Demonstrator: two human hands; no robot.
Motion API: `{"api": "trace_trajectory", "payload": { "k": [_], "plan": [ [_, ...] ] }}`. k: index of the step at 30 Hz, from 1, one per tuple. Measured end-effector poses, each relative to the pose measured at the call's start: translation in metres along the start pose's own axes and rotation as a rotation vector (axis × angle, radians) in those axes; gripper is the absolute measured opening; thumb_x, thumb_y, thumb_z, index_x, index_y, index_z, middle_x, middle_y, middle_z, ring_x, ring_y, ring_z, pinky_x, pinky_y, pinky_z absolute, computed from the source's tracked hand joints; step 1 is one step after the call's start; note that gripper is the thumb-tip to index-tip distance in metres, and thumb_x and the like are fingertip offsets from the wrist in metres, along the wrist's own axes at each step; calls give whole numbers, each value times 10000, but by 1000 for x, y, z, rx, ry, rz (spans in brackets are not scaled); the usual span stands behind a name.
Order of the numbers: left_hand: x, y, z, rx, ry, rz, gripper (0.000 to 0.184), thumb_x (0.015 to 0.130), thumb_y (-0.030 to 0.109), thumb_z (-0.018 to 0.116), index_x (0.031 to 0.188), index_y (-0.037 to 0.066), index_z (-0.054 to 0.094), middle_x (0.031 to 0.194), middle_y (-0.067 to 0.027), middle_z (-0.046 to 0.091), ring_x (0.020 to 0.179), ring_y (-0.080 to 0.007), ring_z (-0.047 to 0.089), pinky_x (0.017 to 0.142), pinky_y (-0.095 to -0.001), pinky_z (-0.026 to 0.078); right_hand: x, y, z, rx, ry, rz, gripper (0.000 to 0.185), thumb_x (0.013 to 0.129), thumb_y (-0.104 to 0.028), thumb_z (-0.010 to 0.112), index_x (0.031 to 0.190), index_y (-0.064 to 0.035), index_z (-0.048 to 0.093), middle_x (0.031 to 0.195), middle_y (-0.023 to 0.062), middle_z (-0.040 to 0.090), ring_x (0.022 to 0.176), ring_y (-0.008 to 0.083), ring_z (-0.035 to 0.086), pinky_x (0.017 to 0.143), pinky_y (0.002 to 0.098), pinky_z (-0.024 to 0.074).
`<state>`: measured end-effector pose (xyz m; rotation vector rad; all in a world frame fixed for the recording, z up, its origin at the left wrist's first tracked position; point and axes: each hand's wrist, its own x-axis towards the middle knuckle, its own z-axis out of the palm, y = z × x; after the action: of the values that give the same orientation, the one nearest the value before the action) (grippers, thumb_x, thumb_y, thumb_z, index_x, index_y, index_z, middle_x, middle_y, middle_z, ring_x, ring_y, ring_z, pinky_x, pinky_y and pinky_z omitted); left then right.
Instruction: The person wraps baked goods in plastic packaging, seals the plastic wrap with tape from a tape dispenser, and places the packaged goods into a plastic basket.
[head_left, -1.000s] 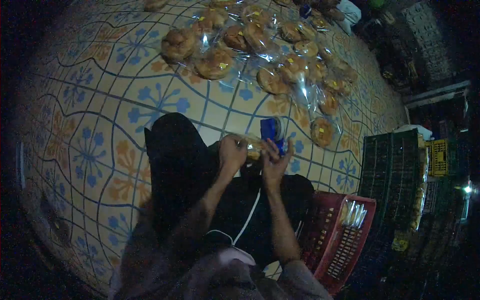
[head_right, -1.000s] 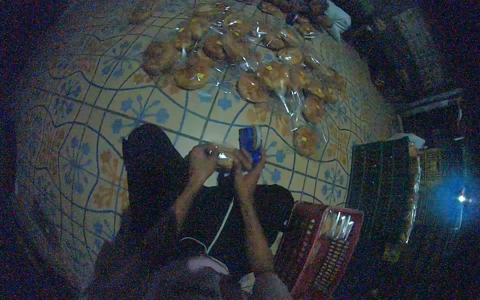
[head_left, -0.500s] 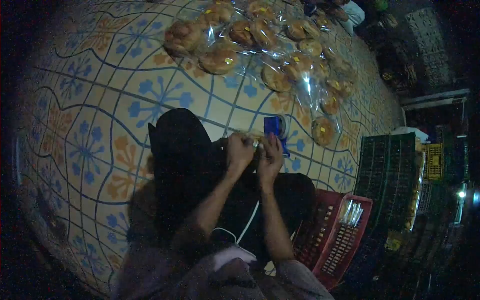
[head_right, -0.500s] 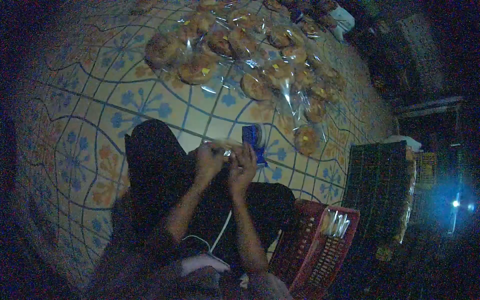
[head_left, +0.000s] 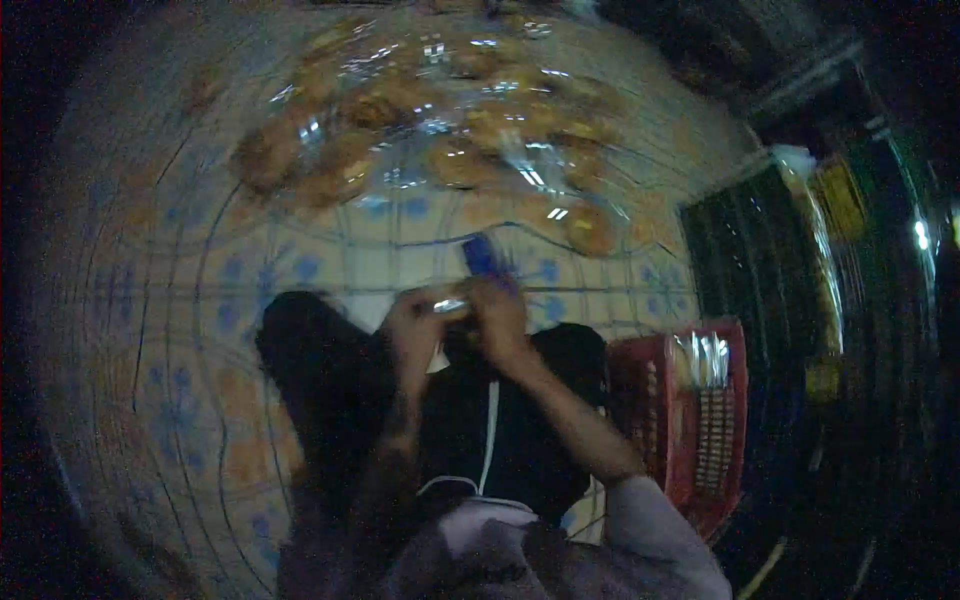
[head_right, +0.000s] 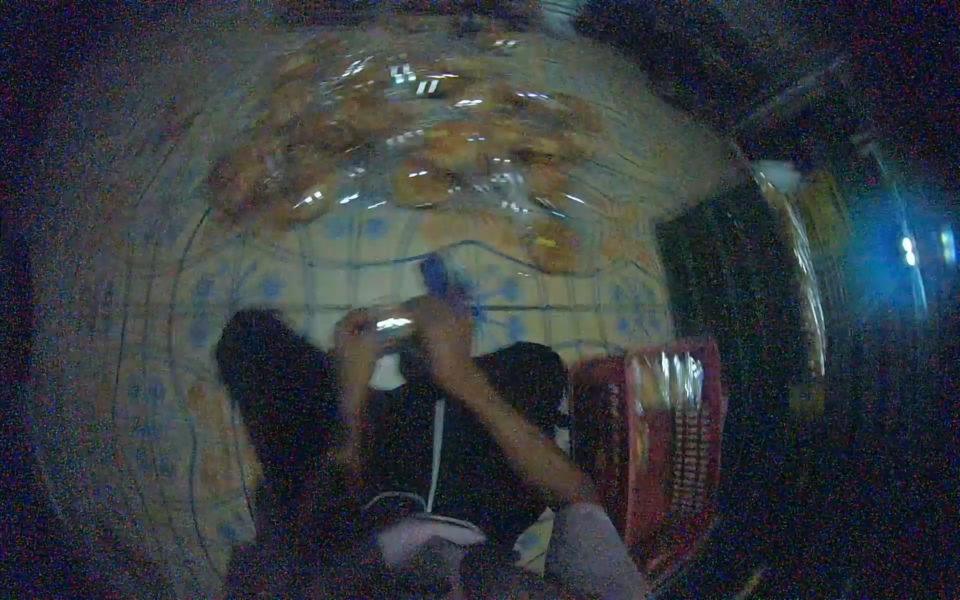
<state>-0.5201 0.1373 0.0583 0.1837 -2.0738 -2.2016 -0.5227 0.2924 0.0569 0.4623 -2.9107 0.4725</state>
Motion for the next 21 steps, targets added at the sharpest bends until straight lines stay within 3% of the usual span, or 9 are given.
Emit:
{"api": "trace_trajectory", "payload": {
  "k": [4, 5, 7, 8, 10, 13, 16, 19, 21],
  "plan": [
    [29, -26, -36, -842, 127, -436, 422, 940, 351, 395, 1168, 10, 493, 1102, -160, 553, 936, -272, 575, 765, -391, 506, -37, -14, -110, 64, 145, 249, 556, 610, -145, 752, 1117, -61, 541, 1107, 146, 562, 1051, 310, 535, 888, 421, 430],
    [41, -30, -47, -395, 252, -544, 452, 938, 375, 384, 1170, 3, 493, 1131, -179, 540, 974, -289, 565, 770, -387, 513, -60, -9, -143, 213, 113, 437, 557, 622, -165, 764, 1118, -49, 538, 1106, 154, 561, 1027, 310, 549, 872, 397, 447],
    [-1, 34, -8, 63, 33, 225, 468, 934, 384, 393, 1191, 1, 478, 1201, -186, 498, 1033, -306, 539, 809, -416, 496, -100, 9, -203, 548, 258, 583, 573, 660, -199, 782, 1134, -17, 515, 1103, 155, 561, 996, 285, 570, 865, 363, 463],
    [8, 8, -13, 56, -5, 231, 468, 934, 384, 393, 1191, 1, 478, 1201, -186, 498, 1033, -306, 539, 809, -416, 496, -133, 30, -217, 905, 545, 576, 548, 691, -122, 755, 1162, -20, 494, 1126, 132, 556, 1029, 250, 557, 883, 343, 460],
    [40, -67, -53, 14, -289, -150, 471, 941, 385, 379, 1185, -4, 485, 1235, -194, 482, 1079, -314, 516, 839, -422, 484, -185, 46, -275, 774, 893, 752, 532, 705, -29, 718, 1180, -30, 476, 1127, 118, 551, 1059, 226, 542, 879, 339, 473],
    [68, -100, -77, 71, -446, -195, 473, 940, 365, 397, 1257, 13, 412, 1280, -204, 437, 1106, -320, 499, 859, -408, 478, -327, 160, -293, -173, 673, 1056, 526, 737, -57, 688, 1205, -18, 451, 1091, 137, 573, 996, 237, 575, 844, 350, 486],
    [90, -116, -70, 175, -645, -286, 532, 938, 334, 423, 1364, 38, 302, 1349, -218, 368, 1146, -329, 473, 889, -386, 468, -393, 211, -264, 64, 283, 1419, 514, 748, -103, 680, 1203, -7, 458, 1048, 152, 595, 941, 249, 589, 818, 369, 482],
    [82, -102, -64, 175, -584, -339, 470, 928, 297, 445, 1305, 25, 375, 1270, -205, 443, 1076, -302, 522, 853, -384, 480, -386, 214, -197, -239, -185, 1262, 511, 743, -169, 691, 1178, 2, 486, 1016, 163, 609, 922, 252, 585, 816, 397, 460],
    [78, -88, -61, 24, -488, -452, 431, 921, 272, 460, 1266, 17, 423, 1218, -197, 493, 1029, -285, 555, 829, -383, 488, -404, 223, -181, -33, 66, 1194, 504, 759, -181, 674, 1188, 1, 482, 1043, 164, 599, 949, 250, 572, 838, 407, 445]
  ]
}}
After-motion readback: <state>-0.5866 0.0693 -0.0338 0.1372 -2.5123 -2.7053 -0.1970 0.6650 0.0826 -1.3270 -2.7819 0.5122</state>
